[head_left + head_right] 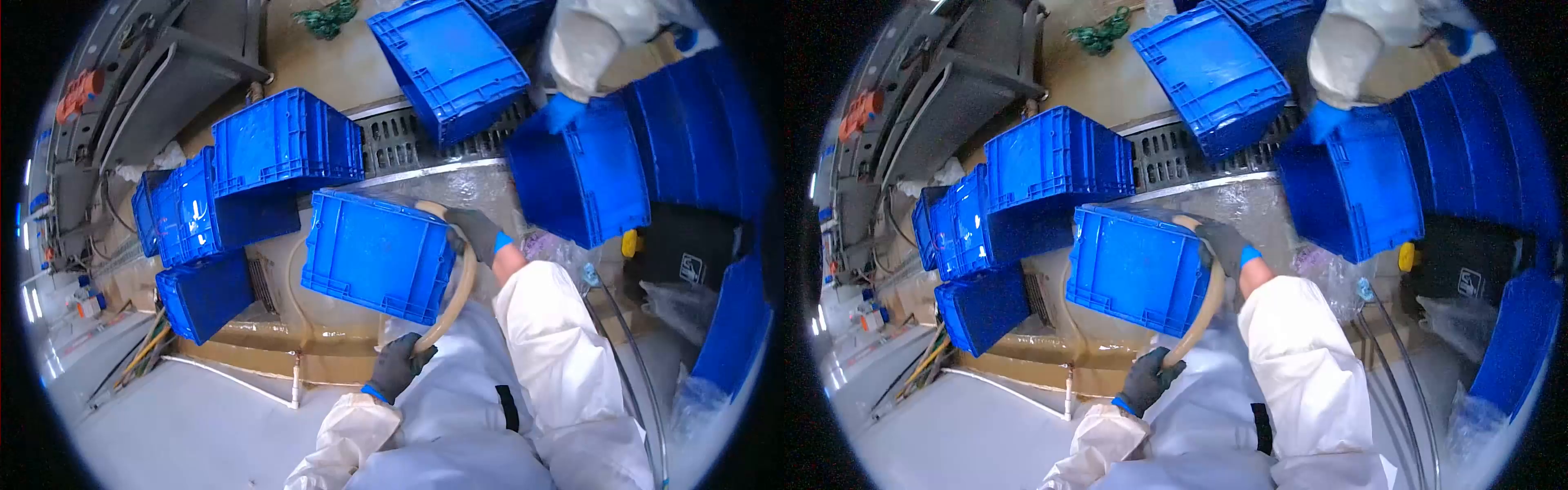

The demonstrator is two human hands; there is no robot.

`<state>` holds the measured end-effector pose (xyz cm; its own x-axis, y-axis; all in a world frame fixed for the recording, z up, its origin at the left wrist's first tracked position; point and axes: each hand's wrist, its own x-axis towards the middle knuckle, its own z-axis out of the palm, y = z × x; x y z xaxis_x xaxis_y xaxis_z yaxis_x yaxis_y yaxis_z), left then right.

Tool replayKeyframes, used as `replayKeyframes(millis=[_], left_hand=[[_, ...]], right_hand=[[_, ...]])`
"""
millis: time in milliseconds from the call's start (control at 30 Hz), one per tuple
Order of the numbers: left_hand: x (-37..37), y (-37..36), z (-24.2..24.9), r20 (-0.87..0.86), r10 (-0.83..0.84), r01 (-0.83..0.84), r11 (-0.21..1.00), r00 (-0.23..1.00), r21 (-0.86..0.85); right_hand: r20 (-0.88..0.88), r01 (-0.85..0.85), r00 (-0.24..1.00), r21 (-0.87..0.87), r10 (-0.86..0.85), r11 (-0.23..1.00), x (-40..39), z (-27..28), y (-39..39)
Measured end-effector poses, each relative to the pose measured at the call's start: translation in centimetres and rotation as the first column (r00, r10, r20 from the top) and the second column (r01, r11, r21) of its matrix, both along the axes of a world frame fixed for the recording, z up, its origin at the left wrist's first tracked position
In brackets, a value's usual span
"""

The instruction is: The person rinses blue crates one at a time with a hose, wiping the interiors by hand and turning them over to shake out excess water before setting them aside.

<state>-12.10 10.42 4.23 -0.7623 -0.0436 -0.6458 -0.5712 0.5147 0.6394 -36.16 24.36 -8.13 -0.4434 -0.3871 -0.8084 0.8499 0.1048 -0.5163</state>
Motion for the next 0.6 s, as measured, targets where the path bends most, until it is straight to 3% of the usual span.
replayKeyframes(millis=[100,233,267,367,433,467,500,533,600], left_hand=[[-1.2,-1.2,0.3,-0.112,0.071,-0.087,0.986,0.991,-0.144],[-3.4,-3.2,0.4,-0.025,0.157,-0.158,0.968,0.987,-0.197],[-3.8,-3.3,0.2,-0.070,0.117,-0.131,0.960,0.991,-0.247],[-5.2,-3.0,0.6,-0.063,0.162,-0.169,0.975,0.985,-0.145],[-5.5,-2.2,-0.2,-0.039,0.020,-0.026,0.987,0.999,-0.156],[-5.7,-1.7,-0.5,-0.026,-0.053,0.048,0.986,0.998,-0.157],[-6.1,-0.9,-0.6,-0.032,-0.065,0.061,0.992,0.997,-0.107],[-6.6,-0.1,-0.6,-0.032,-0.117,0.114,0.990,0.993,-0.086],[-7.3,1.4,-1.0,-0.029,-0.191,0.191,0.982,0.981,-0.012]], right_hand=[[0.005,-0.122,0.992,-0.053,0.123,0.991,-3.0,1.1,-5.3],[-0.091,-0.291,0.955,-0.099,0.282,0.952,-5.9,-1.1,-10.2],[-0.017,-0.270,0.963,-0.115,0.270,0.956,-6.3,-1.9,-10.7],[-0.158,-0.436,0.894,-0.088,0.420,0.895,-7.2,-4.5,-8.9],[-0.367,-0.449,0.828,0.019,0.424,0.893,-6.5,-5.3,-5.0],[-0.032,-0.329,0.943,0.057,0.331,0.943,-6.6,-2.7,-3.5],[-0.328,-0.440,0.839,0.060,0.434,0.896,-5.7,-5.3,-0.4],[-0.124,-0.328,0.935,0.064,0.333,0.943,-5.4,-4.8,2.3],[0.171,-0.165,0.976,0.163,0.137,0.973,-4.2,-3.8,6.8]])
